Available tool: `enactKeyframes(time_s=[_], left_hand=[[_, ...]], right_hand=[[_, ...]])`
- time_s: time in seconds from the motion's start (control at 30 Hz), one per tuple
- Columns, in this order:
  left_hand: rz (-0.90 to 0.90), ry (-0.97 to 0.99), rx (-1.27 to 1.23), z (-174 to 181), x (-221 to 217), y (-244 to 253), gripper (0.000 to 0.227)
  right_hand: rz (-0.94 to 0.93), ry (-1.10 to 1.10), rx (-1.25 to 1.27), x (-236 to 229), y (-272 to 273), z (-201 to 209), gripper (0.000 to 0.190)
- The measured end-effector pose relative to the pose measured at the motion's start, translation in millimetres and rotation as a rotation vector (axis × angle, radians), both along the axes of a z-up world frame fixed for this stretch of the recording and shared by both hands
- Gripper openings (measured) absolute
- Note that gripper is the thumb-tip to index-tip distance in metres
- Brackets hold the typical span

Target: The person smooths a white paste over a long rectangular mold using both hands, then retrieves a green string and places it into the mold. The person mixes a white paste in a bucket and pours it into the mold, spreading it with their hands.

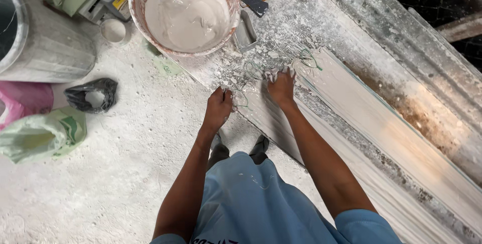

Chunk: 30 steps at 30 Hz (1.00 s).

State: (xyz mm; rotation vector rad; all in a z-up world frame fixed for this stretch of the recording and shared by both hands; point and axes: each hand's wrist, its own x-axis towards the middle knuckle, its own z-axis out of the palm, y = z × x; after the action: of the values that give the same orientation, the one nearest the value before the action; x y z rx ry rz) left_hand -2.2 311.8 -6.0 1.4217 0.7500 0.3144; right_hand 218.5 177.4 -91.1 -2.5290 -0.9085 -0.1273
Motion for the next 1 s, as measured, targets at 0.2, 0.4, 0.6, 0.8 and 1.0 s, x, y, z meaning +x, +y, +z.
enactKeyframes(time_s=[0.2, 0.4, 0.6, 0.8, 1.0], left_hand=[[-0.163, -0.013, 0.025, -15, 4, 25, 0.019], [-0.302, 0.016, 0.290, -12, 18, 26, 0.022], [-0.430, 0.153, 0.568, -33, 26, 22, 0.029], [-0.437, 0.208, 0.720, -52, 26, 15, 0.030], [-0.396, 0.232, 0.670, -43, 13, 42, 0.028]], right_hand=[[0.088, 0.375, 0.319, -40, -30, 67, 0.034], [0.189, 0.652, 0.421, -111, -29, 74, 0.037], [0.185, 0.272, 0.006, -125, -21, 42, 0.024], [0.156, 0.074, -0.236, -133, -4, 51, 0.061], [0.180, 0.093, -0.223, -123, 10, 50, 0.041]])
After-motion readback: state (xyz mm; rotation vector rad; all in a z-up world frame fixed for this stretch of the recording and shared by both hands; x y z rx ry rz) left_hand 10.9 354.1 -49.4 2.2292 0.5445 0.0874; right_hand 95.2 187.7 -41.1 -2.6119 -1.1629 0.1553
